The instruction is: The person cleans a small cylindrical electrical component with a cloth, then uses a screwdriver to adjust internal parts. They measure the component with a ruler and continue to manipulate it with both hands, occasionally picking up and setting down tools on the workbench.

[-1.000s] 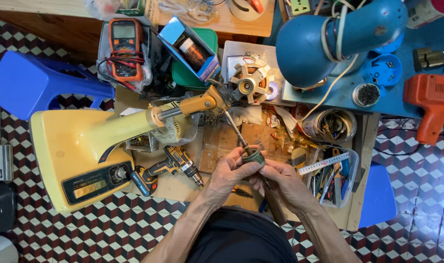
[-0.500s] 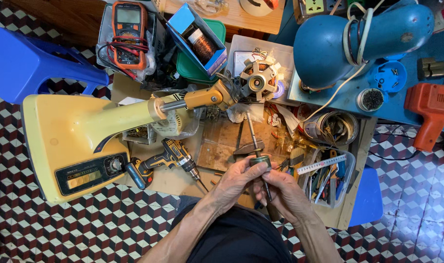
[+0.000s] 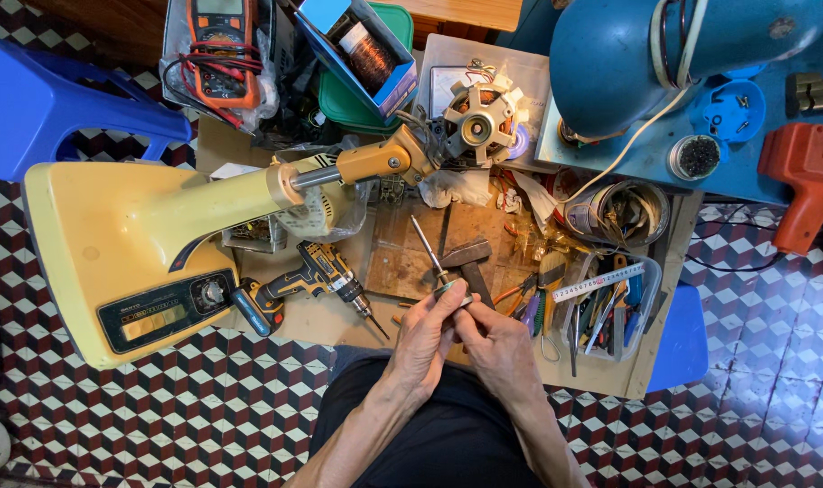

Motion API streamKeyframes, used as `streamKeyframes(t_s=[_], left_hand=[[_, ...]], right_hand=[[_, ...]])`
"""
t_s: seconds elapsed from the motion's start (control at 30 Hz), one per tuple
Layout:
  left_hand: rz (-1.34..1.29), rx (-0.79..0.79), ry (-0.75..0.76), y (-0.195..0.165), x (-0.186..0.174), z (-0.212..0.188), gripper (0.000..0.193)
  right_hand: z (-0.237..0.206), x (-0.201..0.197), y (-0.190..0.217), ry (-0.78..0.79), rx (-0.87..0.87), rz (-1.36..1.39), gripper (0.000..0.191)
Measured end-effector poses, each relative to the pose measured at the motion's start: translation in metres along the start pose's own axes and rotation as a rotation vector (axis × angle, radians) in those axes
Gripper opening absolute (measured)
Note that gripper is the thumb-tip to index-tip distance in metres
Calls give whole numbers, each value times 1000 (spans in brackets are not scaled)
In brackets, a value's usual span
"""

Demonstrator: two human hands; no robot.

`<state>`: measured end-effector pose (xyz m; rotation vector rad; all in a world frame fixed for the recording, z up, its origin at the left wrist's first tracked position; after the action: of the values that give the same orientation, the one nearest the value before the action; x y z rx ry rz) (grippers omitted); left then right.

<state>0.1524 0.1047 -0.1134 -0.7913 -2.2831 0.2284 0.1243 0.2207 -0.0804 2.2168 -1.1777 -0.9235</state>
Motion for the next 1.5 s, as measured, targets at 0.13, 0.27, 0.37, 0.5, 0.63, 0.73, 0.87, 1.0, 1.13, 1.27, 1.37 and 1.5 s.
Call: streamKeyframes(t_s=[0.13, 0.27, 0.37, 0.5, 0.63, 0.73, 0.87, 1.0, 1.13, 1.27, 1.37, 1.5], left_hand=[[-24, -22, -67, 2, -4, 0, 42], [-42, -50, 25, -4, -1, -1, 45], [-89, -21, 45, -9, 3, -2, 45], [-68, 23, 50, -12, 8, -4, 46], [-54, 27, 54, -11, 9, -6, 45], [-56, 20, 40, -9, 9, -5, 45], [-13, 16, 24, -8, 9, -5, 47], [51, 46, 26, -11, 9, -7, 52], [112, 79, 42, -14, 10, -10, 59], [152, 115, 64, -19, 12, -11, 62], [175, 138, 61, -21, 13, -15, 59], [66, 108, 130, -20, 17, -21, 52]], right_hand=[[-11, 2, 23, -181, -355, -298, 17], [-13, 1, 28, -172, -330, -266, 19], [-16, -2, 34, -177, -368, -200, 27], [-19, -1, 35, -199, -342, -149, 30], [-20, 3, 29, -241, -321, -133, 31], [-21, 4, 23, -254, -319, -109, 32], [-22, 1, 22, -259, -377, -155, 31], [-23, -2, 26, -275, -470, -219, 26], [-23, -2, 28, -235, -439, -215, 24], [-24, -2, 32, -192, -438, -179, 19], [-23, -4, 28, -137, -389, -116, 16], [-16, -4, 9, 11, -136, 94, 24]])
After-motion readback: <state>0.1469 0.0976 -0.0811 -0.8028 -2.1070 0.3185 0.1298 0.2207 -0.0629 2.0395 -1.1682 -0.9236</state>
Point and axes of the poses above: each hand's wrist, its own z-axis towards the middle knuckle, its own x-axis out of the palm, y = z × x, the point moved 4 cm from there along z, towards the middle knuckle, and after that the axes turned 3 degrees about x, right-handed, at the moved point
